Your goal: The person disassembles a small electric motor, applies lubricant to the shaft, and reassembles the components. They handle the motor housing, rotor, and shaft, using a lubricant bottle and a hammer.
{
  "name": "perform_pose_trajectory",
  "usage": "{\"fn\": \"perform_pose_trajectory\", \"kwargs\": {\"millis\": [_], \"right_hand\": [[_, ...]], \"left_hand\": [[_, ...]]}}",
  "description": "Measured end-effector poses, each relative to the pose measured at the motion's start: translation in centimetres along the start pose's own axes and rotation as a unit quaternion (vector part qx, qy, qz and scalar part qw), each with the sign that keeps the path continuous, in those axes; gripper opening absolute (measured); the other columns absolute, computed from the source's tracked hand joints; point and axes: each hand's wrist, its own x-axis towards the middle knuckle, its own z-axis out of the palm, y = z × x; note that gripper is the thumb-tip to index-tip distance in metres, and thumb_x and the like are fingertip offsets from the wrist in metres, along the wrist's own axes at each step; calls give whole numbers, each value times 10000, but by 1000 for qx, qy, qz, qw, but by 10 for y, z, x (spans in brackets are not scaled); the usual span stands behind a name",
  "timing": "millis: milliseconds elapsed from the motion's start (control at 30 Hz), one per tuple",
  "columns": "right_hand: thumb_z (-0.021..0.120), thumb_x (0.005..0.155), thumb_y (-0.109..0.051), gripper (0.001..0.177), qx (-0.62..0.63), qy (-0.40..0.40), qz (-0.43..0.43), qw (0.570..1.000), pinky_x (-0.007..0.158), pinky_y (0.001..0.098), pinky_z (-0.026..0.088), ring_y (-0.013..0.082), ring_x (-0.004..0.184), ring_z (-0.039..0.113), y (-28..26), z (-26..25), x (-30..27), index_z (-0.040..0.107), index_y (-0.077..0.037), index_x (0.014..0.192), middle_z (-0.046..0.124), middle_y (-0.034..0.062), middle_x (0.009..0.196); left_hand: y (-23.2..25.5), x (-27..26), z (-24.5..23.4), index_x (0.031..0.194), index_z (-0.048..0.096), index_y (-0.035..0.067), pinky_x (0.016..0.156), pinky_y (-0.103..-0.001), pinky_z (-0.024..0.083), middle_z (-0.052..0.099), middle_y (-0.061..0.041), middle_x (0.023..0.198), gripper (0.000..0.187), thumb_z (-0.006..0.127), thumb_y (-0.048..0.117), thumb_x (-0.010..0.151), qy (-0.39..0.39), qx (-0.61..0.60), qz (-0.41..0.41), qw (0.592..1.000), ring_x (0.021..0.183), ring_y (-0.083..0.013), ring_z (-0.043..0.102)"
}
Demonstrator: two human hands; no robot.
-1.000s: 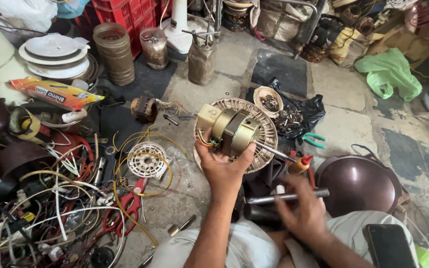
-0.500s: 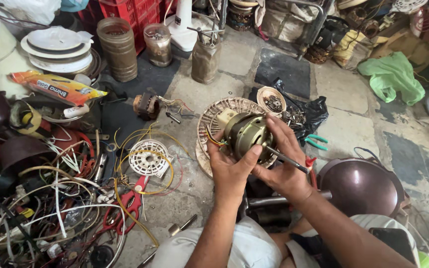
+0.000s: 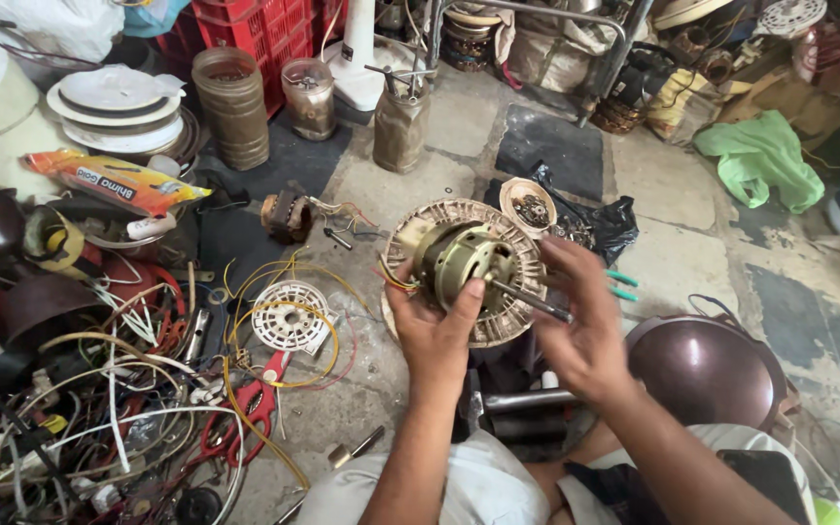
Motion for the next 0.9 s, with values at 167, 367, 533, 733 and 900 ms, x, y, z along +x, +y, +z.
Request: {"fn": "perform_pose_trajectory", "kwargs": {"millis": [167,367,533,733,900], "right_hand": [[725,871,-114,335,-284,8,-1,959,800,433,526,325,881,635,-10,-10,-11,648,-49,1190,663,144,1009],[723,938,-115,116,-321,40,-77,943,777,455,502,327,869,614,-22,-2,3,662,-73,1028,685,83,948],[653,1020,-199,172,-288,78,-3,954,723,456,476,330,781,596,8,3,-7,642,-65,913,648,94,818],[564,1097,-379,492,284,94,457,838,454,309,318,146,474,377,57,12,-19,507,-95,700,437,-4,557],[539,1086,-331,446,72,57,372,924,553,305,356,149,628,437,40,10,-17,630,-35,764,543,24,687]], "left_hand": [[7,5,-1,1404,329,39,966,-349,601,532,-172,1349,787,829,13,797,42,70,53,995,1159,-248,657],[12,4,-2,1417,327,36,999,-354,593,531,-174,1339,804,834,-21,796,35,66,73,995,1187,-257,640],[7,6,-1,1416,340,28,984,-350,594,512,-155,1349,812,843,-23,780,39,70,80,994,1195,-240,631],[8,7,-3,1426,368,32,957,-339,601,574,-159,1320,844,873,-4,751,24,123,86,988,1144,-227,665],[6,11,-6,1429,368,42,966,-342,603,578,-165,1331,857,881,4,743,20,122,82,989,1148,-232,670]]}}
